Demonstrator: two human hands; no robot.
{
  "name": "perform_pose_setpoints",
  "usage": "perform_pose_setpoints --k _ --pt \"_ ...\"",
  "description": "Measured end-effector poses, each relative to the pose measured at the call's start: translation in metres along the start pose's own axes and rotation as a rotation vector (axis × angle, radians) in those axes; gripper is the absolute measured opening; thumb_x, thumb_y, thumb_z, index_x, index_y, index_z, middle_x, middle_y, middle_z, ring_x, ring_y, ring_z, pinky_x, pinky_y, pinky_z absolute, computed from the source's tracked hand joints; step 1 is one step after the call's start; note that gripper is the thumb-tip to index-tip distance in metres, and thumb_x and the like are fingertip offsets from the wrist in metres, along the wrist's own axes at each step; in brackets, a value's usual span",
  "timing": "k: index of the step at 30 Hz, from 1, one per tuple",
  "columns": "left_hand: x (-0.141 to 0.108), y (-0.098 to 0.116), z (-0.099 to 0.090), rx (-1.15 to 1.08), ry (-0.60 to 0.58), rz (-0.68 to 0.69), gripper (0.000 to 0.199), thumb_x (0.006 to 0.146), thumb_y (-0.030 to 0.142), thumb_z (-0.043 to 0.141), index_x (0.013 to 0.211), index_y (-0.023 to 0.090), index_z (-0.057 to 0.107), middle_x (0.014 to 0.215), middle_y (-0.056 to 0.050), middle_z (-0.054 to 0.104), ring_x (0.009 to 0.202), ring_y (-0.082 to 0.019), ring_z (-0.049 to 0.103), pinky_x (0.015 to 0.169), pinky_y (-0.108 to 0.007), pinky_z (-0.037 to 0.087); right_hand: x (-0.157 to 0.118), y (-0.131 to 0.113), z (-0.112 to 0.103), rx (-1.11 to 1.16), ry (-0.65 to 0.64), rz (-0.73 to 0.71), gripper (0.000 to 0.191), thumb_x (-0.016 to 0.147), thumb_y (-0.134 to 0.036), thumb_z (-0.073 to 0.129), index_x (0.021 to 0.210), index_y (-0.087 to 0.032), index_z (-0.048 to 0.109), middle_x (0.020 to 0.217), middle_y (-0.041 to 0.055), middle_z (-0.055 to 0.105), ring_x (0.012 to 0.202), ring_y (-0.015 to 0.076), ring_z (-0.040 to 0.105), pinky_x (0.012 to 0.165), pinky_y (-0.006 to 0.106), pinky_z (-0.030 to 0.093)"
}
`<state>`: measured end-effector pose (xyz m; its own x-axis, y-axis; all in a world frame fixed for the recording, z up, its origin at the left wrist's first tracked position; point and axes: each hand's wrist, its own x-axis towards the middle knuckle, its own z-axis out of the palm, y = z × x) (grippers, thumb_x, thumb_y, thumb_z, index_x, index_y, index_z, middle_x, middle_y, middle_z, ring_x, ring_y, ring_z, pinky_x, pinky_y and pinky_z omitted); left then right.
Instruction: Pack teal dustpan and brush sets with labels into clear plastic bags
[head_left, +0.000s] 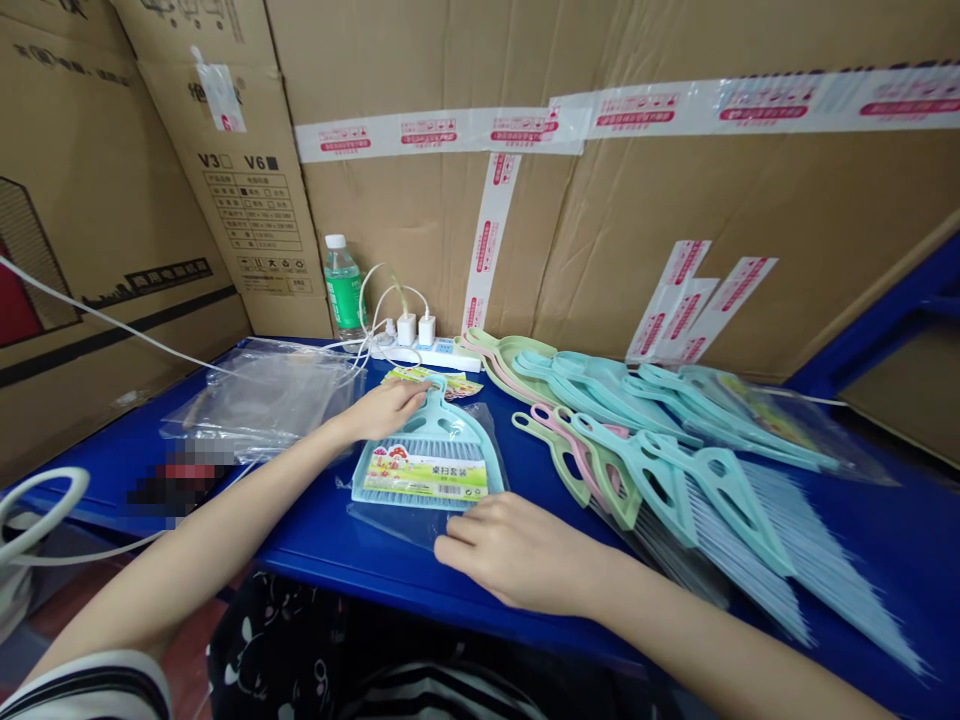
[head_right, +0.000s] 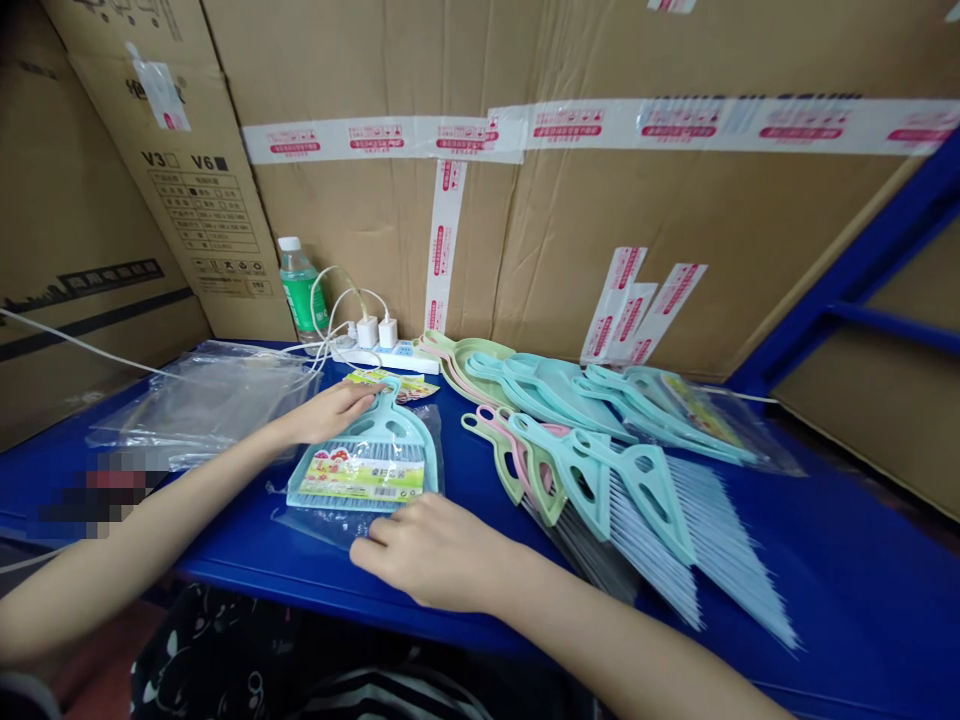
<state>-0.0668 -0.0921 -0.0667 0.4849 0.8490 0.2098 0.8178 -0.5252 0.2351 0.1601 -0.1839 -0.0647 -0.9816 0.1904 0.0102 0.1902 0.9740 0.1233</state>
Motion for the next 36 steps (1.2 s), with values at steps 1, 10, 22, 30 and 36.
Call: perform_pose_setpoints --k 1,10,22,30,36 --pt "0.0 0.001 0.0 0.006 -0.009 -0.011 0.049 0.097 0.036 0.023 0.13 0.012 0.052 0.137 -0.011 0.053 0.126 -0.024 0.05 0.106 -0.041 0.037 0.0 0.0 0.0 0.002 0.007 0.002 0.013 0.085 -0.01 0.049 0.092 -0.018 0.056 0.078 0.0024 0.065 0.063 0.0153 0.057 0.053 0.031 0.028" --pt "-0.001 0.01 -0.002 0.013 -0.05 -0.062 0.055 0.097 0.037 0.021 0.137 0.007 0.044 0.131 -0.014 0.059 0.113 -0.027 0.05 0.102 -0.046 0.034 -0.015 0.008 -0.02 0.133 0.01 0.219 0.028 0.072 -0.011 0.054 0.1 -0.014 0.055 0.097 0.0095 0.061 0.081 0.0218 0.057 0.065 0.033 0.04" --pt "-0.002 0.008 -0.003 -0.122 -0.111 -0.004 0.056 0.097 0.05 0.023 0.141 0.019 0.039 0.145 -0.007 0.045 0.13 -0.027 0.041 0.109 -0.042 0.031 -0.022 0.017 -0.026 0.264 0.094 0.235 0.013 0.076 -0.004 0.053 0.075 -0.017 0.056 0.087 0.0055 0.058 0.087 0.0193 0.052 0.075 0.032 0.041" --pt "-0.002 0.011 -0.002 -0.195 -0.101 0.049 0.051 0.096 0.046 0.033 0.139 0.018 0.038 0.148 -0.011 0.041 0.131 -0.025 0.042 0.11 -0.043 0.032 -0.026 0.025 -0.032 0.314 0.052 0.253 0.019 0.073 -0.001 0.052 0.067 -0.019 0.05 0.067 -0.0008 0.052 0.066 0.0147 0.047 0.064 0.027 0.037" --pt "-0.012 0.031 -0.028 -0.195 0.048 0.214 0.024 0.092 0.031 0.046 0.104 0.019 0.063 0.106 -0.007 0.067 0.101 -0.022 0.058 0.093 -0.042 0.044 -0.031 0.023 -0.031 0.326 0.051 0.298 0.011 0.075 -0.007 0.058 0.076 -0.018 0.058 0.077 0.0024 0.06 0.076 0.0181 0.055 0.067 0.029 0.039"
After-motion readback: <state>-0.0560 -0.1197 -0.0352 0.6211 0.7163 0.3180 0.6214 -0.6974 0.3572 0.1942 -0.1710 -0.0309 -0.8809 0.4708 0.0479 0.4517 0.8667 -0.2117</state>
